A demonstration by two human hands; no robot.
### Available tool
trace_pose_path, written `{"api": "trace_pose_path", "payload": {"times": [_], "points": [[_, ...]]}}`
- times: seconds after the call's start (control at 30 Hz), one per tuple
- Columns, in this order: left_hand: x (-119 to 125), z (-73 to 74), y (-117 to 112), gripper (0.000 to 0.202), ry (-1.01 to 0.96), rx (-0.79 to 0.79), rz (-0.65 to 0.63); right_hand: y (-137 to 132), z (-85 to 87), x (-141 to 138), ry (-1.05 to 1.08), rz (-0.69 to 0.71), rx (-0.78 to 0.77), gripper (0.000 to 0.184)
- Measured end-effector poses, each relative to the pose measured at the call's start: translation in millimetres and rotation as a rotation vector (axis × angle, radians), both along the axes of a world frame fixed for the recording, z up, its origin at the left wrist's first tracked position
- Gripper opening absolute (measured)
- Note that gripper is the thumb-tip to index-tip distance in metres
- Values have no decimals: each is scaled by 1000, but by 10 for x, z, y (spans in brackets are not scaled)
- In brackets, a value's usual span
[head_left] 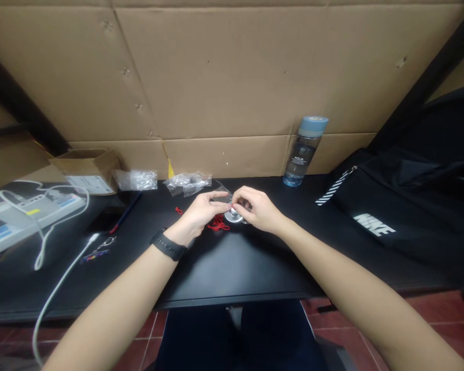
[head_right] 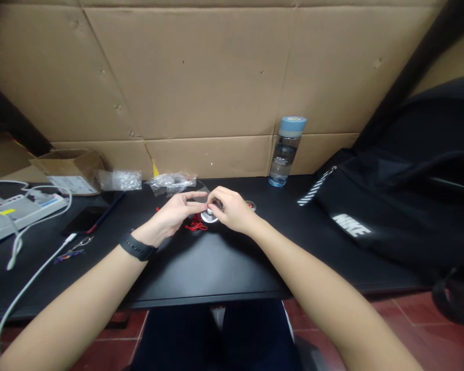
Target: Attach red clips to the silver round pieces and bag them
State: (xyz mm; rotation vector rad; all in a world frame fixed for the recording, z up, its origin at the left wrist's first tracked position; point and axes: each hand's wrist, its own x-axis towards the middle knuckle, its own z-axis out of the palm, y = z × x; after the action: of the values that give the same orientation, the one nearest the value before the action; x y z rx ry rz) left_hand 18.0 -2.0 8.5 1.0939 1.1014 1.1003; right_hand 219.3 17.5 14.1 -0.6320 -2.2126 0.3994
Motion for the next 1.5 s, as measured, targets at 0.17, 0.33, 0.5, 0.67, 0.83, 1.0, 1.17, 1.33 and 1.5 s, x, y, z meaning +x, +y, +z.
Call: {"api": "trace_pose_path", "payload": {"times": [0.17, 0.33, 0.5, 0.67, 0.83, 1.0, 1.17, 1.33, 1.5], "points": [[-12, -8, 4, 69, -24, 0, 31, -23, 37, 40, -66, 39, 21, 11], [-3, -7, -2, 69, -62, 15, 44, -30, 55, 70, -190, 34, 22, 43], [-13, -43, 15, 69, -80, 41, 41, -31, 44, 36, -225, -36, 44, 41], [27, -53, 17, 65, -38, 89, 15, -29, 41, 57, -200, 20, 0, 43], [-54, -71, 112, 40, 95, 220, 19, 46, 70, 169, -197, -36, 3, 58], [-163, -191, 188, 35, 851, 620, 14, 178, 100, 286, -135, -187, 15, 48], [-89, -320, 230, 50, 1094, 629, -181, 196, 119, 293, -78, -174, 28, 44], [-90, -300, 263, 41, 1176, 664, -169, 151, 104, 250, -124, -111, 21, 40], [-135, -217, 271, 28, 1294, 631, -144, 179, 64, 263, -204, -158, 2, 34]]}}
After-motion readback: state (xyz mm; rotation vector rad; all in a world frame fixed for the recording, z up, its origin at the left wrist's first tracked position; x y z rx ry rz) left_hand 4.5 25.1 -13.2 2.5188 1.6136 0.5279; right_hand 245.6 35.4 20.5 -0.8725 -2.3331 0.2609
